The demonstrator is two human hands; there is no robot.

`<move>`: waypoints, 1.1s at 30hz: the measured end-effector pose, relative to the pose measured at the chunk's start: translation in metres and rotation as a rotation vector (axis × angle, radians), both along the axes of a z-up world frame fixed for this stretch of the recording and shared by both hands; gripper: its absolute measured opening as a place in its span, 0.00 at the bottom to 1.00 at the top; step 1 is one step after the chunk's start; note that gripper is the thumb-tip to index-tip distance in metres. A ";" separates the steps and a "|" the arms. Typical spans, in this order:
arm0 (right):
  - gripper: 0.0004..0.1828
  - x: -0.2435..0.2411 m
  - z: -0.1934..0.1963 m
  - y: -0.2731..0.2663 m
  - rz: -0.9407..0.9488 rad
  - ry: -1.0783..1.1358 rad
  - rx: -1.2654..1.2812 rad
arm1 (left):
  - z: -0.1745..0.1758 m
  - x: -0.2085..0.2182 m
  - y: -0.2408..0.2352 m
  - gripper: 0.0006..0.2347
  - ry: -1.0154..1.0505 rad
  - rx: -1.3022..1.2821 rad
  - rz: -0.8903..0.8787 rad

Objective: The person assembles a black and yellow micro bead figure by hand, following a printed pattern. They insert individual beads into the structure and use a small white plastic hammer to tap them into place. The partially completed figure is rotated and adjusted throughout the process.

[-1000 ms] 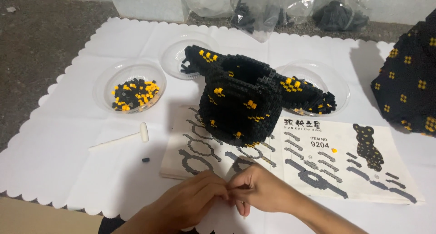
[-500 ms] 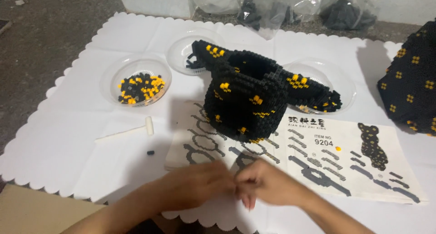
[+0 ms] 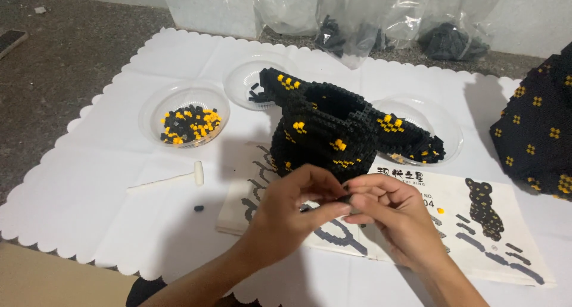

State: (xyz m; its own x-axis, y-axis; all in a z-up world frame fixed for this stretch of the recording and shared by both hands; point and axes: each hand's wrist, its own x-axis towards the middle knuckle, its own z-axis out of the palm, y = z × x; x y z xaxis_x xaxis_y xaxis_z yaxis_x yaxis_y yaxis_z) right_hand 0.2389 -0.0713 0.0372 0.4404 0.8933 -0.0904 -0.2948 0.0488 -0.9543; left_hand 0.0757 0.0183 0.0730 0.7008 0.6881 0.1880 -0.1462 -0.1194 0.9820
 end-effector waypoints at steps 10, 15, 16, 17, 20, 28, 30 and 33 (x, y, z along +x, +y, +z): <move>0.14 0.005 0.010 0.000 -0.118 -0.004 -0.035 | 0.000 0.020 0.006 0.08 -0.086 -0.066 -0.014; 0.13 -0.002 0.009 0.000 -0.145 -0.216 0.095 | 0.001 0.017 0.006 0.08 -0.097 0.160 0.016; 0.13 -0.003 0.008 0.000 -0.141 -0.214 0.091 | -0.001 0.016 0.006 0.08 -0.094 0.156 0.019; 0.15 -0.004 0.008 0.000 -0.131 -0.249 0.129 | -0.002 0.016 0.007 0.08 -0.088 0.155 0.015; 0.17 -0.007 0.008 -0.002 -0.130 -0.331 0.143 | -0.010 0.015 0.006 0.07 -0.104 0.246 0.045; 0.20 -0.008 0.001 -0.003 -0.101 -0.477 0.171 | -0.019 0.010 0.013 0.08 -0.166 0.488 0.038; 0.20 -0.007 -0.003 -0.005 -0.104 -0.495 0.207 | -0.019 0.009 0.014 0.09 -0.183 0.518 -0.001; 0.19 -0.004 -0.007 -0.007 -0.132 -0.479 0.220 | -0.026 0.007 0.017 0.10 -0.152 0.579 -0.004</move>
State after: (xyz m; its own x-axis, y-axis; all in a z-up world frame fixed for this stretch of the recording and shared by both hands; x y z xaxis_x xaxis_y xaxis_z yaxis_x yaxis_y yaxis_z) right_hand 0.2346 -0.0786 0.0302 0.4959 0.8029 0.3307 0.1924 0.2698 -0.9435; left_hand 0.0826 0.0356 0.0469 0.6390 0.4411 0.6302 -0.2816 -0.6282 0.7253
